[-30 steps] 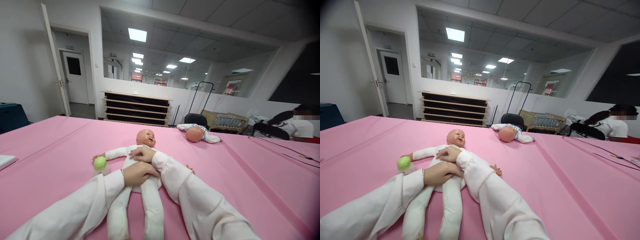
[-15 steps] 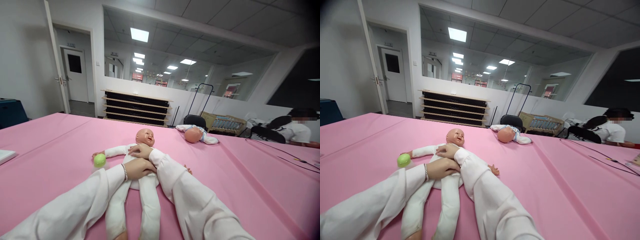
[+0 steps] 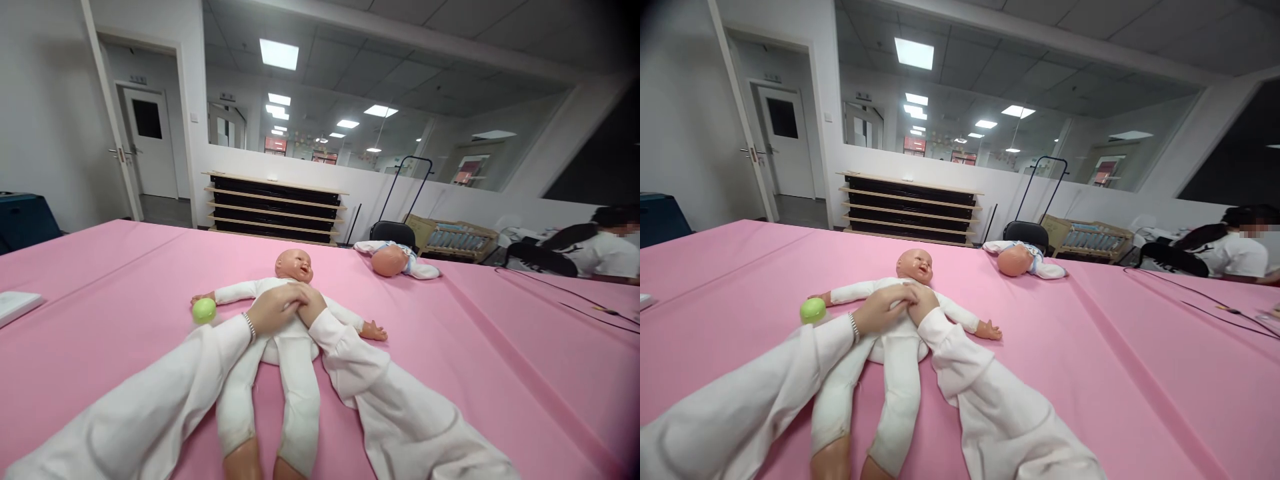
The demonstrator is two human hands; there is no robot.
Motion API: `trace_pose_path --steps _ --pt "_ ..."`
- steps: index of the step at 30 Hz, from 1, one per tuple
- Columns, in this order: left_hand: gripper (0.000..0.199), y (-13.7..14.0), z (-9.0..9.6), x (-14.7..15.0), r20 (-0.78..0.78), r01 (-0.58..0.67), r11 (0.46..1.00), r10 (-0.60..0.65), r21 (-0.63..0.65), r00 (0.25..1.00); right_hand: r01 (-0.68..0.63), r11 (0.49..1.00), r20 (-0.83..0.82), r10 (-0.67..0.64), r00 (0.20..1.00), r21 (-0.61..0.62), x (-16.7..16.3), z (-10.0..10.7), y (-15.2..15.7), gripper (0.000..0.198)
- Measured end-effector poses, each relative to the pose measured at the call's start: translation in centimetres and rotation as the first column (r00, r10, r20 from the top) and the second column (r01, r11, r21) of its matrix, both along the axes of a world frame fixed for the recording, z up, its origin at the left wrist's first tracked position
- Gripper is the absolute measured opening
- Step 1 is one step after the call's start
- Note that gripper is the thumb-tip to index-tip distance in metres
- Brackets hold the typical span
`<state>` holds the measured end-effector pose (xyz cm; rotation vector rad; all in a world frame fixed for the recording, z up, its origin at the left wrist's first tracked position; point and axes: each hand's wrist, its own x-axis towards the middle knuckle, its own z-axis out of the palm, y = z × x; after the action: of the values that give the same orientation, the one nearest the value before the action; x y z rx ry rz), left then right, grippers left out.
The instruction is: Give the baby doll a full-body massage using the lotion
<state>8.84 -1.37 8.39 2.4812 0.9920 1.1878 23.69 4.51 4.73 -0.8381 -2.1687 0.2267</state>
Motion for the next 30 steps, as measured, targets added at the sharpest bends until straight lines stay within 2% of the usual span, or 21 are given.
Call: trace_pose_path --steps 3,6,9,11,14,17,19,21,22,23,24,27,28,30 --pt "0.022 3.2 -0.9 0.6 -0.054 -0.185 0.983 0.185 0.009 0.981 0.094 0.995 0.076 -0.093 0.993 -0.01 -0.1 -0.1 0.8 0.037" --pt "0.022 4.8 -2.4 0.0 -0.128 -0.216 0.976 0.21 -0.035 0.969 0.148 0.988 0.272 -0.129 0.954 -0.049 1.5 -1.3 1.0 0.043" --pt "0.026 5.1 -3.3 -1.1 -0.157 -0.24 0.968 0.227 -0.07 0.961 0.26 0.963 0.473 -0.196 0.859 -0.074 3.5 -1.9 0.5 0.049" --pt "0.032 5.1 -3.7 -1.9 -0.184 -0.304 0.946 0.281 -0.112 0.942 0.325 0.945 0.541 -0.25 0.803 -0.046 4.4 -1.9 0.0 0.05" --pt "0.041 5.2 -4.5 -3.3 -0.264 -0.446 0.875 0.392 -0.187 0.881 0.462 0.887 0.563 -0.378 0.735 -0.006 5.0 -1.7 -0.6 0.049" --pt "0.045 5.0 -5.3 -4.4 -0.32 -0.582 0.788 0.509 -0.199 0.799 0.662 0.749 0.579 -0.534 0.616 -0.013 5.5 -1.6 -0.9 0.054" --pt "0.046 4.6 -5.7 -4.8 -0.324 -0.68 0.712 0.61 -0.177 0.723 0.739 0.673 0.573 -0.605 0.553 -0.003 5.7 -1.6 -1.0 0.057" --pt "0.046 4.2 -5.8 -5.0 -0.307 -0.787 0.607 0.732 -0.109 0.608 0.759 0.651 0.54 -0.647 0.539 0.022 5.8 -1.6 -1.1 0.056" --pt "0.046 4.1 -5.9 -5.0 -0.292 -0.82 0.569 0.775 -0.064 0.561 0.751 0.659 0.514 -0.659 0.55 0.041 5.7 -1.5 -1.1 0.055" --pt "0.046 4.0 -5.9 -5.0 -0.277 -0.829 0.56 0.794 -0.016 0.541 0.728 0.683 0.485 -0.66 0.575 0.066 5.5 -1.5 -1.2 0.055" --pt "0.047 3.9 -5.9 -5.0 -0.271 -0.808 0.588 0.783 0.031 0.559 0.684 0.724 0.465 -0.638 0.614 0.09 5.3 -1.4 -1.3 0.055" --pt "0.049 4.2 -6.0 -4.9 -0.35 -0.579 0.813 0.56 0.061 0.751 0.461 0.885 0.511 -0.429 0.745 0.072 4.3 -1.5 -1.3 0.054" --pt "0.048 4.3 -6.0 -4.9 -0.381 -0.509 0.86 0.485 0.041 0.787 0.396 0.917 0.54 -0.35 0.765 0.033 4.1 -1.5 -1.2 0.053" --pt "0.047 4.5 -6.2 -4.9 -0.419 -0.468 0.884 0.427 0.006 0.801 0.345 0.938 0.57 -0.268 0.777 -0.029 4.0 -1.8 -0.8 0.051"
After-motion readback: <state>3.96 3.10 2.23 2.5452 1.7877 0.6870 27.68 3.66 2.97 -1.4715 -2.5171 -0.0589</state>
